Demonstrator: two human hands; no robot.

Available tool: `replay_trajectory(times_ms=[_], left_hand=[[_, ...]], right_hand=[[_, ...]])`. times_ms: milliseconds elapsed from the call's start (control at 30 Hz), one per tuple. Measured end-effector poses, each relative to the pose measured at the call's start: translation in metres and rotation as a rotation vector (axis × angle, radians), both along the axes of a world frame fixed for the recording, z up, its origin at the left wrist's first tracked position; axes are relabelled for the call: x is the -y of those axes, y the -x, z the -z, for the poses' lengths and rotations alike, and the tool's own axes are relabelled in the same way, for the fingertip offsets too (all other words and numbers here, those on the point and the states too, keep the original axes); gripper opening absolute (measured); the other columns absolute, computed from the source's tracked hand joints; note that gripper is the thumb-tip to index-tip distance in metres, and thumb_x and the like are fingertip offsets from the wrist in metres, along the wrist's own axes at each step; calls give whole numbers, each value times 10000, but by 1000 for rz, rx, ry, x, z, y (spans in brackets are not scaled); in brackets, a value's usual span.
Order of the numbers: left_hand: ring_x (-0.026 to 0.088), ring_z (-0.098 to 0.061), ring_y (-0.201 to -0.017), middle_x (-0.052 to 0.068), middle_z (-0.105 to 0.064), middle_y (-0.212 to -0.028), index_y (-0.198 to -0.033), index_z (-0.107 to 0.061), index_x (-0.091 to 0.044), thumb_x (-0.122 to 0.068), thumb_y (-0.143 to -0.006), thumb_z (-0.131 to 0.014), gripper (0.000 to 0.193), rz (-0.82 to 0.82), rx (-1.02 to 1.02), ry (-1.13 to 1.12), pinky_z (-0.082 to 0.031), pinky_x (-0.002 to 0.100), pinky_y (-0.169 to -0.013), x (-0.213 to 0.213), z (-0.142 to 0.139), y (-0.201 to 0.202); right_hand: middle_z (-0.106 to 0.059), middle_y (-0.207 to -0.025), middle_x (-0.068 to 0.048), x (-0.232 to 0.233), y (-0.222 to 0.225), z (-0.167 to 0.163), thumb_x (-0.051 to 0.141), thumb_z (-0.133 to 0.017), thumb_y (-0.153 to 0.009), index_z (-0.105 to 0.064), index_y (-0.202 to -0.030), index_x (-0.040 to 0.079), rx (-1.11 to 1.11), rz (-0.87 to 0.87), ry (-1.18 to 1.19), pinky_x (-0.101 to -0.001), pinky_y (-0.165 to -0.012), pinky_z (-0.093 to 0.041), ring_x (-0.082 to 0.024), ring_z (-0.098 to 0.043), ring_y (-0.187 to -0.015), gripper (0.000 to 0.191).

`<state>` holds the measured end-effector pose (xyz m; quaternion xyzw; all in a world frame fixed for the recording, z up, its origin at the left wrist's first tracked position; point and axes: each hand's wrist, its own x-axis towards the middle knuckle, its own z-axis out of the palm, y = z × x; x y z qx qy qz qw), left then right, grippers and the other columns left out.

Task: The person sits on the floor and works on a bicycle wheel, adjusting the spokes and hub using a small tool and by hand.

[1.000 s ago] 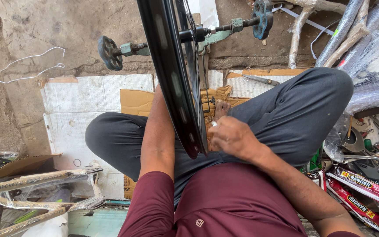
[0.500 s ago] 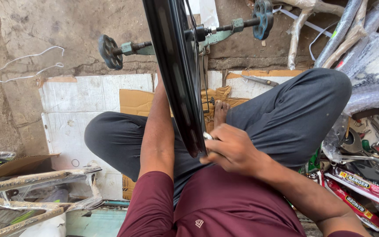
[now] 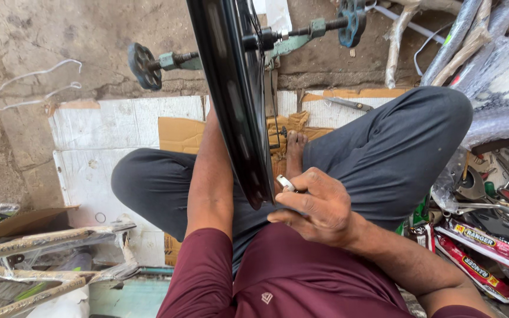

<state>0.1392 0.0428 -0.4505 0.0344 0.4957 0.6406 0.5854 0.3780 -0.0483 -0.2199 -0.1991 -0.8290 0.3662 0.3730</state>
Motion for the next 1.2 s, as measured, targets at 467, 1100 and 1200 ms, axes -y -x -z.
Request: replay_trajectory(times_ms=[467, 1100, 1200], left_hand=[[189, -714, -648, 118, -715, -845, -1081, -692, 1, -228, -1001, -543, 284, 12, -3, 6, -595, 300, -535, -1, 10, 5], [213, -711, -683, 127, -718, -853, -1058, -702, -4, -213, -981, -571, 259, 29, -22, 28, -590, 329, -566, 5, 44, 9], [217, -711, -688, 129, -719, -854, -1055, -704, -5, -211, -978, -575, 255, 28, -29, 29, -589, 333, -571, 6, 42, 9]], right_hand=[[-601, -861, -60, 4, -8, 61, 56, -817, -815, -687, -1003, 69, 231, -45, 114, -358, -710, -522, -227, -614, -811, 229], [-591, -936, -126, 0, -1, 116, 19, -753, -758, -667, -1105, -15, 350, 13, -94, -410, -761, -527, -306, -611, -843, 359], [-598, -888, -86, -2, -1, 91, -12, -728, -797, -696, -1090, 9, 342, -36, -26, -383, -720, -507, -261, -600, -809, 296]])
